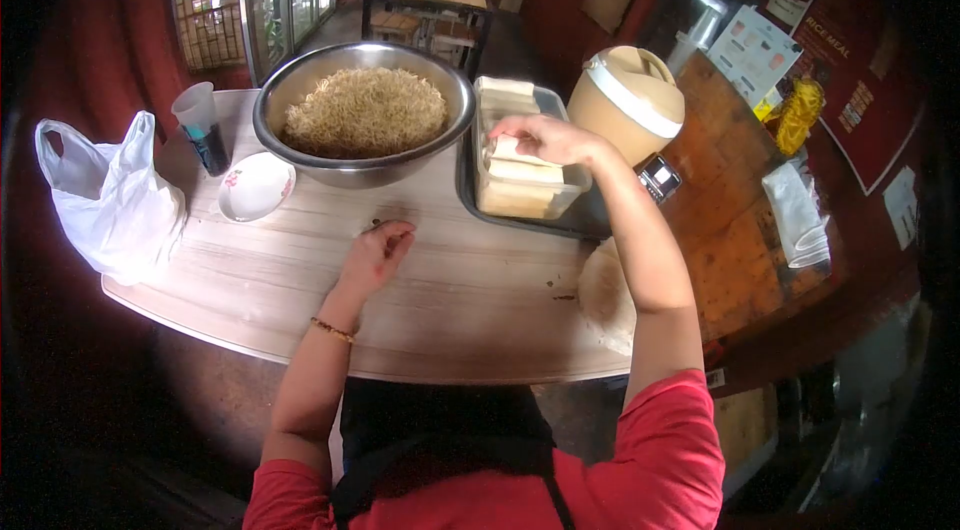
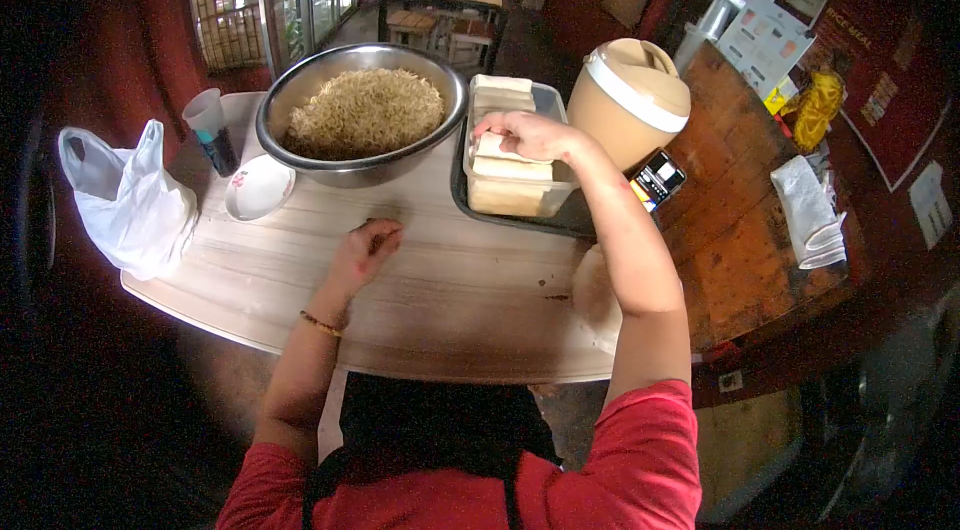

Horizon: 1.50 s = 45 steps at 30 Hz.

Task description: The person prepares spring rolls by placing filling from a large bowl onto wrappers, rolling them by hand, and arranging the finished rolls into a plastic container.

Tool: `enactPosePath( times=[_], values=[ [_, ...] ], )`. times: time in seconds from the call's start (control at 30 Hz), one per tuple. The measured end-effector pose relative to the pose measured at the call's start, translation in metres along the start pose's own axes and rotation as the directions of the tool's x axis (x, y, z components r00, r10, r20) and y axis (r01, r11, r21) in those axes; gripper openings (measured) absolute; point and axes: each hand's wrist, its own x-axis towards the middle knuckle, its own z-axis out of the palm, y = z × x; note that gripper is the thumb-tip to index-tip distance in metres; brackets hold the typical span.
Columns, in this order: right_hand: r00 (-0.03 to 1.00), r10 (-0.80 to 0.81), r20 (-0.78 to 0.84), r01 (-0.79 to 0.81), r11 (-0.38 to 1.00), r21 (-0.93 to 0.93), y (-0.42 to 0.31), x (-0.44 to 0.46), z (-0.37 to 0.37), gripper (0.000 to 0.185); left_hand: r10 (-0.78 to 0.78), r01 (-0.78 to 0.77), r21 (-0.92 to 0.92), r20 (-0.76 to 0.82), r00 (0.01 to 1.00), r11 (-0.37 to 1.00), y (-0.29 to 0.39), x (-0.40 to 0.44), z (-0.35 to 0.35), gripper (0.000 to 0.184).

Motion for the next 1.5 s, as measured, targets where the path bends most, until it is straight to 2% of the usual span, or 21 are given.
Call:
enactPosePath(
  times=[0.1, 0.23, 0.3, 0.53, 0.67, 0.7, 0.73, 0.8, 0.83, 0.9, 0.93, 0.97, 1.0, 1.03, 1.1, 1.13, 1.2, 1.33, 1.37, 1.43, 1.5],
  values=[
    [0.999, -0.002, -0.044, 0.003, 1.000, 0.022, 0.003, -0.003, 0.003, 0.043, 0.060, -0.059, 0.083, -0.011, 0.998, 0.995, 0.006, -0.001, -0.001, 0.017],
    [0.997, 0.006, -0.071, -0.005, 1.000, 0.014, 0.001, -0.003, 0.006, 0.041, 0.122, -0.120, 0.046, -0.026, 0.992, 0.992, 0.006, 0.000, 0.001, 0.017],
    [0.997, 0.006, -0.076, -0.004, 1.000, 0.031, -0.003, -0.003, 0.007, 0.041, 0.000, -0.001, 0.045, 0.016, 1.000, 0.999, 0.010, -0.001, -0.001, 0.017],
    [0.984, -0.111, -0.136, 0.118, 0.992, 0.048, 0.004, -0.003, 0.016, 0.041, 0.007, -0.009, 0.037, 0.047, 0.999, 0.999, 0.001, -0.001, 0.003, 0.018],
    [0.989, -0.065, -0.134, 0.067, 0.998, 0.016, 0.004, -0.007, 0.017, 0.045, -0.004, 0.004, -0.003, 0.037, 0.999, 1.000, -0.013, 0.000, 0.006, 0.017],
    [0.991, 0.012, -0.134, 0.003, 0.993, 0.116, -0.001, -0.013, 0.018, 0.045, -0.032, 0.033, -0.018, 0.044, 0.998, 0.999, -0.016, 0.000, 0.007, 0.016],
    [0.961, -0.085, -0.263, 0.080, 0.996, -0.031, -0.003, -0.019, 0.022, 0.046, -0.035, 0.036, -0.021, 0.066, 0.997, 0.999, -0.020, 0.001, 0.009, 0.016],
    [0.911, -0.040, -0.410, 0.058, 0.998, 0.031, -0.017, -0.047, 0.021, 0.048, -0.015, 0.015, -0.054, 0.006, 1.000, 0.998, -0.028, 0.001, 0.014, 0.015],
    [0.879, -0.030, -0.475, 0.026, 1.000, -0.015, -0.017, -0.064, 0.021, 0.049, -0.020, 0.021, -0.054, 0.022, 1.000, 0.998, -0.023, 0.000, 0.014, 0.015],
    [0.841, 0.132, -0.525, -0.099, 0.991, 0.092, -0.042, -0.113, 0.027, 0.045, -0.002, 0.002, 0.024, -0.009, 1.000, 1.000, 0.002, 0.001, 0.006, 0.014],
    [0.822, 0.143, -0.551, -0.110, 0.990, 0.093, -0.039, -0.138, 0.035, 0.040, 0.000, 0.000, 0.024, -0.005, 1.000, 1.000, 0.014, 0.001, 0.004, 0.014],
    [0.787, 0.275, -0.553, -0.278, 0.957, 0.080, -0.054, -0.165, 0.040, 0.035, 0.035, -0.035, 0.043, -0.011, 0.999, 0.998, 0.026, 0.001, 0.003, 0.019],
    [0.734, 0.206, -0.647, -0.234, 0.971, 0.045, -0.052, -0.186, 0.055, 0.028, 0.069, -0.068, 0.060, -0.015, 0.997, 0.996, 0.032, 0.002, 0.004, 0.023],
    [0.694, 0.276, -0.665, -0.301, 0.950, 0.080, -0.048, -0.211, 0.068, 0.024, 0.069, -0.069, 0.056, -0.009, 0.998, 0.996, 0.032, 0.006, 0.007, 0.023],
    [0.577, 0.545, -0.609, -0.557, 0.807, 0.195, -0.062, -0.248, 0.084, 0.019, 0.345, -0.332, 0.175, -0.050, 0.937, 0.927, 0.032, 0.021, 0.019, 0.041],
    [0.569, 0.557, -0.604, -0.568, 0.798, 0.201, -0.065, -0.263, 0.094, 0.019, 0.343, -0.332, 0.164, -0.039, 0.939, 0.929, 0.034, 0.030, 0.028, 0.041],
    [0.464, 0.615, -0.638, -0.639, 0.731, 0.241, -0.068, -0.287, 0.111, 0.018, 0.420, -0.411, 0.154, -0.026, 0.907, 0.898, 0.042, 0.052, 0.043, 0.055],
    [0.514, 0.552, -0.657, -0.545, 0.801, 0.247, -0.082, -0.293, 0.135, 0.022, 0.392, -0.388, 0.113, -0.015, 0.920, 0.915, 0.061, 0.072, 0.071, 0.059],
    [0.490, 0.445, -0.749, -0.558, 0.820, 0.122, -0.078, -0.290, 0.143, 0.023, 0.433, -0.430, 0.141, 0.011, 0.901, 0.892, 0.052, 0.075, 0.080, 0.059],
    [0.486, 0.446, -0.751, -0.581, 0.807, 0.104, -0.066, -0.290, 0.154, 0.022, 0.472, -0.472, 0.167, 0.043, 0.881, 0.866, 0.050, 0.075, 0.086, 0.058],
    [0.459, 0.457, -0.762, -0.591, 0.797, 0.122, -0.060, -0.289, 0.160, 0.020, 0.357, -0.359, 0.211, 0.048, 0.933, 0.909, 0.051, 0.074, 0.087, 0.057]
  ],
)
